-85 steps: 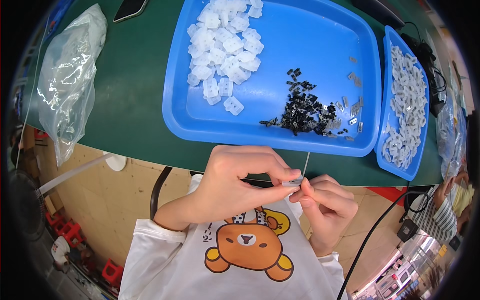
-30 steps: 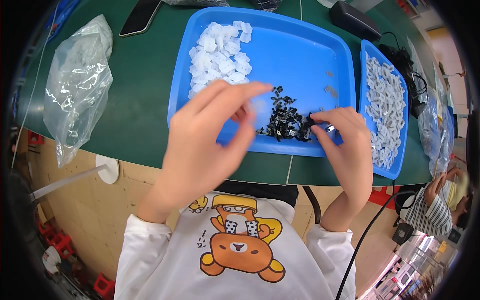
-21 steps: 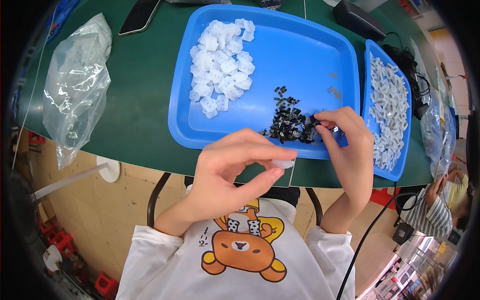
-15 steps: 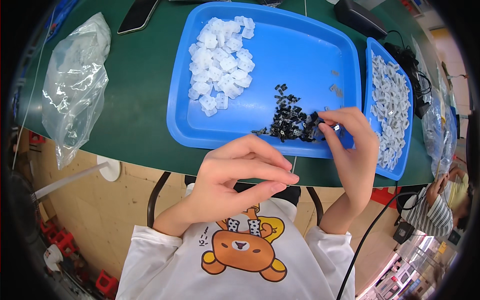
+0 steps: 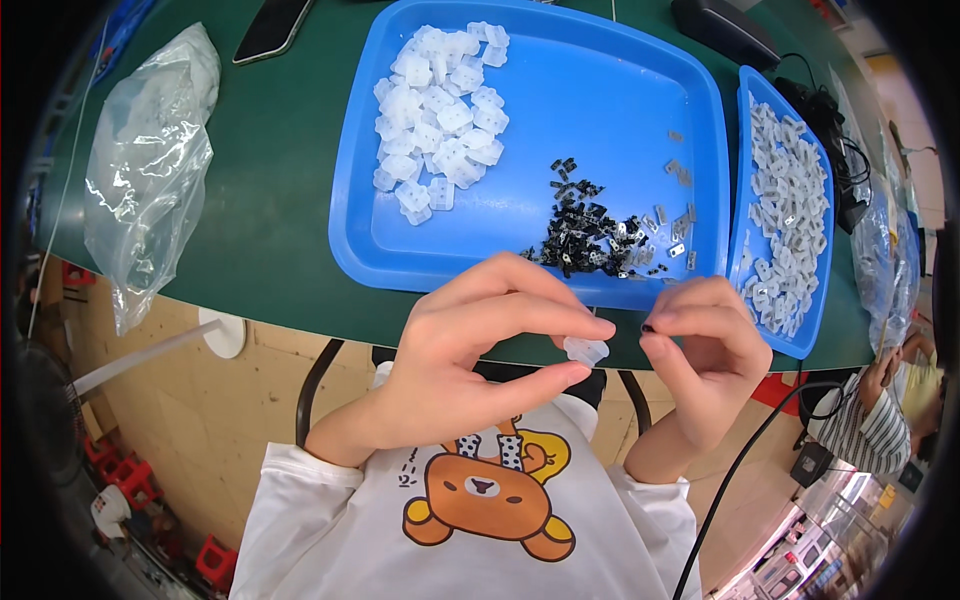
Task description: The recorder is manually assembling small white plastic housings and black internal components for an industrial switch or connector.
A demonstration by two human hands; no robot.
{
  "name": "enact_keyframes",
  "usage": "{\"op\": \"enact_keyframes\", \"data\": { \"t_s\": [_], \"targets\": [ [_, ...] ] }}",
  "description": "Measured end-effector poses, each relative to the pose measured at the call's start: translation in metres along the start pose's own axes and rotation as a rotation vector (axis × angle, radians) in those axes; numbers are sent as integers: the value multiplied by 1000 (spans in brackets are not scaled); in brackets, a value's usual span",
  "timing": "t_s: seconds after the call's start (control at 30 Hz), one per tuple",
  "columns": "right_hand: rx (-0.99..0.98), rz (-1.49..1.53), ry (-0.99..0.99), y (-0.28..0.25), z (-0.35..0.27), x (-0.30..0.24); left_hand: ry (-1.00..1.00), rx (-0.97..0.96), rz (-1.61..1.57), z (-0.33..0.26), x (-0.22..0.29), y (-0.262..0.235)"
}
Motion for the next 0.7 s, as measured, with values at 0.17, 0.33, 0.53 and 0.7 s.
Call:
{"op": "enact_keyframes", "data": {
  "t_s": [0.17,0.33,0.53,0.7],
  "targets": [
    [11,124,64,3,-5,2,-17,7,-95,2,-2,4],
    [16,178,43,4,-7,9,3,-50,-136,5,-3,4],
    [53,269,87,6,-12,13,-223,-14,-466,3,-5,10],
    [84,270,117,10,-12,10,-235,41,-436,5,-2,13]
  ]
}}
Point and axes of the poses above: each hand's wrist, its own z-axis towards the middle knuckle, its own y-axis out of the palm, x = y × z, the point moved 3 cm from there along z, towards the middle knuckle, and after that the axes turned 13 degrees about z, right-handed, at the moved point
